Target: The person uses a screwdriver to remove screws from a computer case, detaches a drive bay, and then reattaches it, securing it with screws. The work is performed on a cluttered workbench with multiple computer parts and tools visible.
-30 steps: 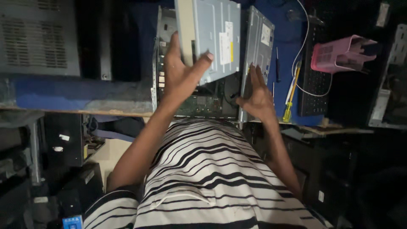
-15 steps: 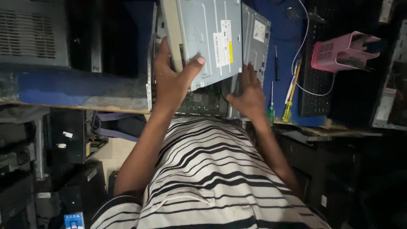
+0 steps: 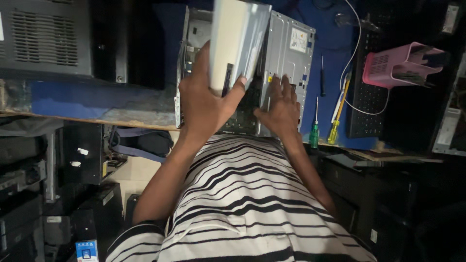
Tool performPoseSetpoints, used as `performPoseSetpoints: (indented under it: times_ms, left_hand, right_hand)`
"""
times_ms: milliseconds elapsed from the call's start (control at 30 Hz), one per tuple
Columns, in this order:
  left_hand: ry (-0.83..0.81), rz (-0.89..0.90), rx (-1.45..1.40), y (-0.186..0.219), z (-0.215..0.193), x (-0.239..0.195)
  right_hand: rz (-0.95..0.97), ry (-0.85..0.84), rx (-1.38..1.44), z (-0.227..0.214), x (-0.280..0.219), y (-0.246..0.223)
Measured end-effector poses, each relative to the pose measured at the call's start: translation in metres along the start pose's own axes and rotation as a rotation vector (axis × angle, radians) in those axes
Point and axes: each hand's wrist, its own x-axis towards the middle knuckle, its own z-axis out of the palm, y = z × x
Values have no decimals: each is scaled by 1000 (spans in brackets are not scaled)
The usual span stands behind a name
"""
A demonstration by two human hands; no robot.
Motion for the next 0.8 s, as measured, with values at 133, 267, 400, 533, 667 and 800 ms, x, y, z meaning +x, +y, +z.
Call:
performPoseSetpoints:
  times_ms: [133,267,400,533,667,800]
  left_hand:
    - [-14,104,98,-4,3,2]
    - [-61,114,96,-12,8,2]
    - [-26,-8,-114,-32,5,2]
    - [101,-370,-547,-74,0,12]
    - [228,-417,-770,-114,19,19]
    - [204,-525,-896,-132,47,16]
  right_hand:
    - [-10,11,-7,1,0,0]
    - [-5,6,-16,4,1,4]
    - [-12,6,-21,4,3,2]
    - [-28,40,71,-4,-2,9]
    - [-170,200,230,-23,-9,39]
    - [-91,94,456,-34,-11,67]
